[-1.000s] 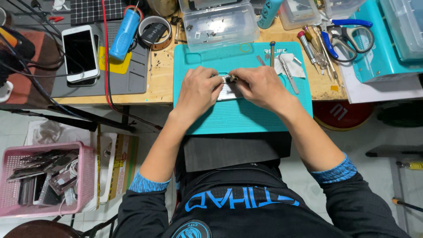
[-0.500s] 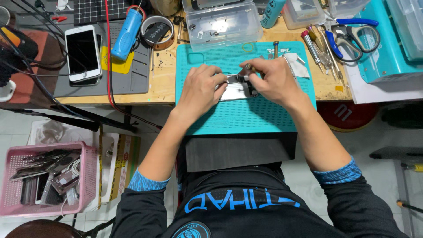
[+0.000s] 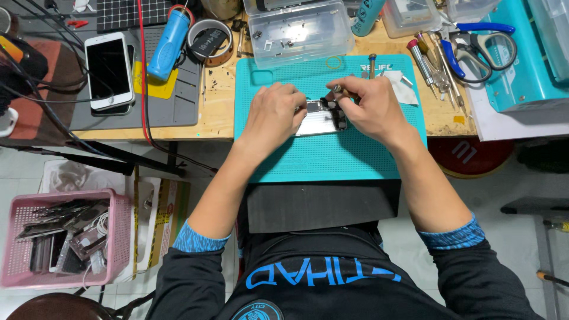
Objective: The person repairs a smartphone at a workbench, using a screwdriver to unscrew and remove internal components from the phone chassis, lifting out parts and repositioning the phone body while working on the teal repair mat.
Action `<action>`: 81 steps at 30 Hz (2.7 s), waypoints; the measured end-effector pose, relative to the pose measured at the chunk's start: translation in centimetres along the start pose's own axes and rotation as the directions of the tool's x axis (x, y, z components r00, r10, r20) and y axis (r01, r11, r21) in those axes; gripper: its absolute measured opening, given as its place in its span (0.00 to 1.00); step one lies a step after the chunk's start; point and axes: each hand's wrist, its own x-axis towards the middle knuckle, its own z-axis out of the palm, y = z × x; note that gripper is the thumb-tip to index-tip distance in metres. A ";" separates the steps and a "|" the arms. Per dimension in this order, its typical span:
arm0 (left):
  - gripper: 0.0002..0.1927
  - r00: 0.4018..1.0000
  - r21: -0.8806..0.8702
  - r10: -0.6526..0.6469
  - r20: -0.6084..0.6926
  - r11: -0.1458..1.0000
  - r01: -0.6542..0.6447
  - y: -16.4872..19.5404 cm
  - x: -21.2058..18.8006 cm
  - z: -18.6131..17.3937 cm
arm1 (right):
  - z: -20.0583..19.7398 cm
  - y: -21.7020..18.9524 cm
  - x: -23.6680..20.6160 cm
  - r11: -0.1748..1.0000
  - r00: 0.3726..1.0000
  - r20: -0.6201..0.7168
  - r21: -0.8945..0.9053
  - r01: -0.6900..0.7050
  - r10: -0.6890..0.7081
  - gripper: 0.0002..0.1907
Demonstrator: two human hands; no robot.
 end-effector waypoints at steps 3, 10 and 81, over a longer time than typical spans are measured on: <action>0.09 0.999 -0.061 -0.014 0.050 0.998 0.017 -0.4 0.4 0.0 | -0.2 0.3 0.1 0.999 0.999 -0.007 -0.030 -0.037 0.037 0.12; 0.11 0.990 -0.137 -0.045 0.133 0.989 0.063 -0.7 1.5 0.1 | -0.5 0.4 0.3 0.983 0.986 0.018 -0.079 -0.163 0.165 0.14; 0.12 0.856 -0.889 -0.512 -0.075 0.422 0.175 4.7 -0.1 3.3 | 3.0 -0.7 -1.7 0.690 0.944 -0.143 0.715 -0.108 0.296 0.07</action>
